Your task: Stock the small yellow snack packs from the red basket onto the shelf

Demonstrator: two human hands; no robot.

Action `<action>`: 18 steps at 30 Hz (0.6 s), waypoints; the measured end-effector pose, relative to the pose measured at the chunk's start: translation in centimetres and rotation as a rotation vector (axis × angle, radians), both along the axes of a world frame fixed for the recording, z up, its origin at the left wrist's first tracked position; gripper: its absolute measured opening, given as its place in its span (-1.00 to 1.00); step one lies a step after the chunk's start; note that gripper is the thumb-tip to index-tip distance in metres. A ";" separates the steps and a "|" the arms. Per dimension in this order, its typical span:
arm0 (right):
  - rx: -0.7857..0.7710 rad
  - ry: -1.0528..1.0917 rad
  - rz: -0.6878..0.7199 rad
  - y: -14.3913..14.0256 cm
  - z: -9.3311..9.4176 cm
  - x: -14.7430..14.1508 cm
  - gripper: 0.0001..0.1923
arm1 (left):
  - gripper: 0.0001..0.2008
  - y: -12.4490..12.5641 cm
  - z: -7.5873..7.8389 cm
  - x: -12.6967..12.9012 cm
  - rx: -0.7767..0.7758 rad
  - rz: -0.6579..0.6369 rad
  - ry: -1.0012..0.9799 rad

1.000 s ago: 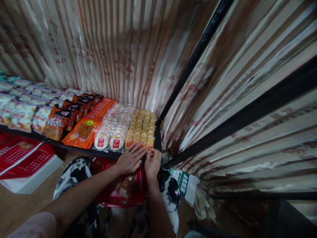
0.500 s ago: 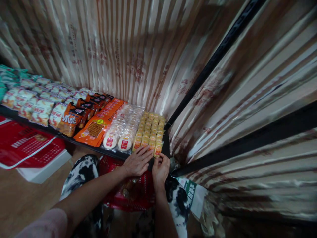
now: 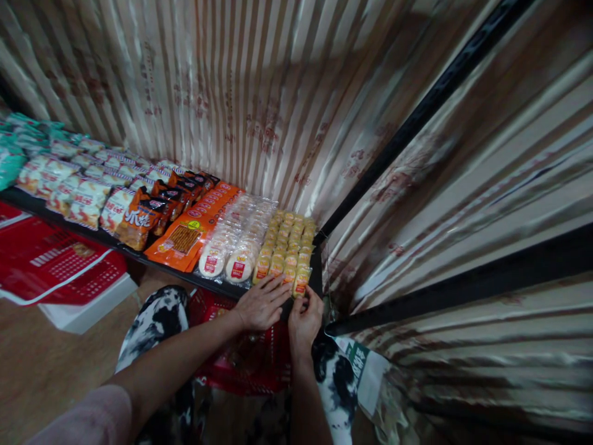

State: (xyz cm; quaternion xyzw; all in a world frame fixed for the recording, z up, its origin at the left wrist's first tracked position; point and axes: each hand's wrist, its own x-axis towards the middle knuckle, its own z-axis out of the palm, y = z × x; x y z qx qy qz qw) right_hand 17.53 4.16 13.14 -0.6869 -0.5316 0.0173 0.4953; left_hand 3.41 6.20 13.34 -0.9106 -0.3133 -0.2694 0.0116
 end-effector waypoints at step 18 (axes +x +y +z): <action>0.030 -0.077 -0.019 -0.5 0.0 -0.1 -0.56 | -0.53 -0.1 0.1 -0.2 0.011 -0.019 -0.018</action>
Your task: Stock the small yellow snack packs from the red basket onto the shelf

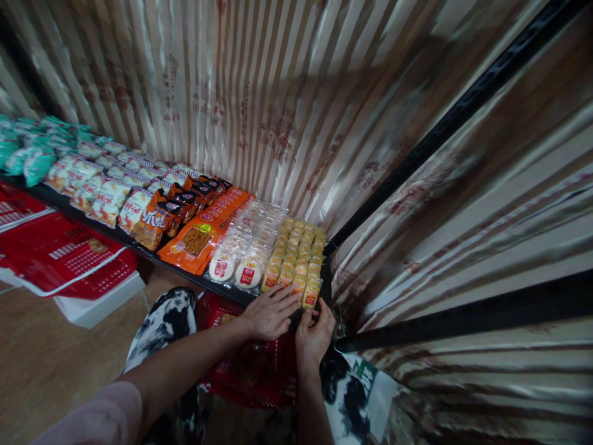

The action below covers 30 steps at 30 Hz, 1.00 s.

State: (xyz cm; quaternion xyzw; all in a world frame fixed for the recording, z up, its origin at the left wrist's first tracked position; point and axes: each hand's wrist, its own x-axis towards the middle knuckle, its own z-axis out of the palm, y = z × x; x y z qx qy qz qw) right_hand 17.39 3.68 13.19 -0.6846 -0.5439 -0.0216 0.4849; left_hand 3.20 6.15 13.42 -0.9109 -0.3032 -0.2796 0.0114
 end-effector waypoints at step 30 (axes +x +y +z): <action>-0.056 -0.041 0.029 -1.0 -1.1 -0.1 -0.57 | -0.53 -1.0 0.8 -2.2 -0.036 0.098 0.046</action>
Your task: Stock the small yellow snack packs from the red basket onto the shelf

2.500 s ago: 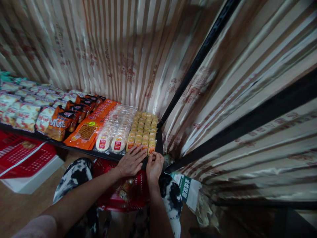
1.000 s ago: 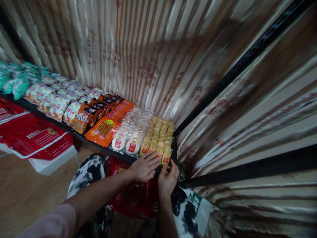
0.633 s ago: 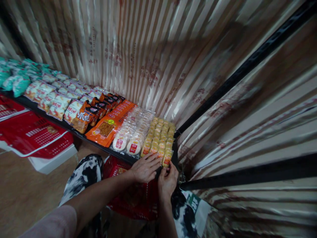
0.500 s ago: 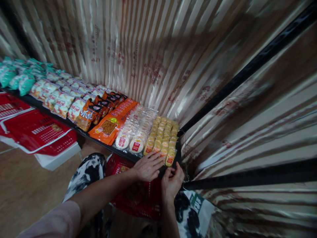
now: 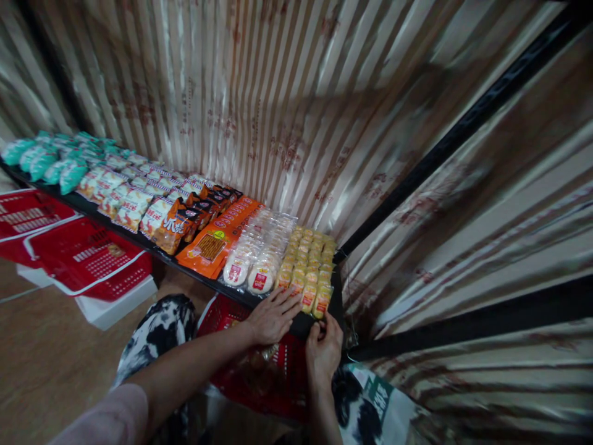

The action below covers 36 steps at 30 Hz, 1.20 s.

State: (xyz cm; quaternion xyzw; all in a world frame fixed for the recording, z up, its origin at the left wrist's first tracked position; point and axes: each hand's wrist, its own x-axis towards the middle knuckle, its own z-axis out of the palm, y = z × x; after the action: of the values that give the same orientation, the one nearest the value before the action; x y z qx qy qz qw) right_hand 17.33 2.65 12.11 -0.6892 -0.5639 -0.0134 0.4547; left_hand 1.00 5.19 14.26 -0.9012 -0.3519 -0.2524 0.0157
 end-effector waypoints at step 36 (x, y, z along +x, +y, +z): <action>0.167 -0.030 0.161 -2.9 1.5 -1.6 -0.77 | -0.64 3.0 2.8 -7.9 0.097 0.304 -0.172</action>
State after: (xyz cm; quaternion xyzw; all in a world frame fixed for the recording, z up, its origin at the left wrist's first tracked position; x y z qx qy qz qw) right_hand 15.69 -0.23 13.59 -0.6011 -0.6213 -0.0342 0.5015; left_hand -6.88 8.21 17.09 -0.8109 -0.4716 -0.3398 0.0670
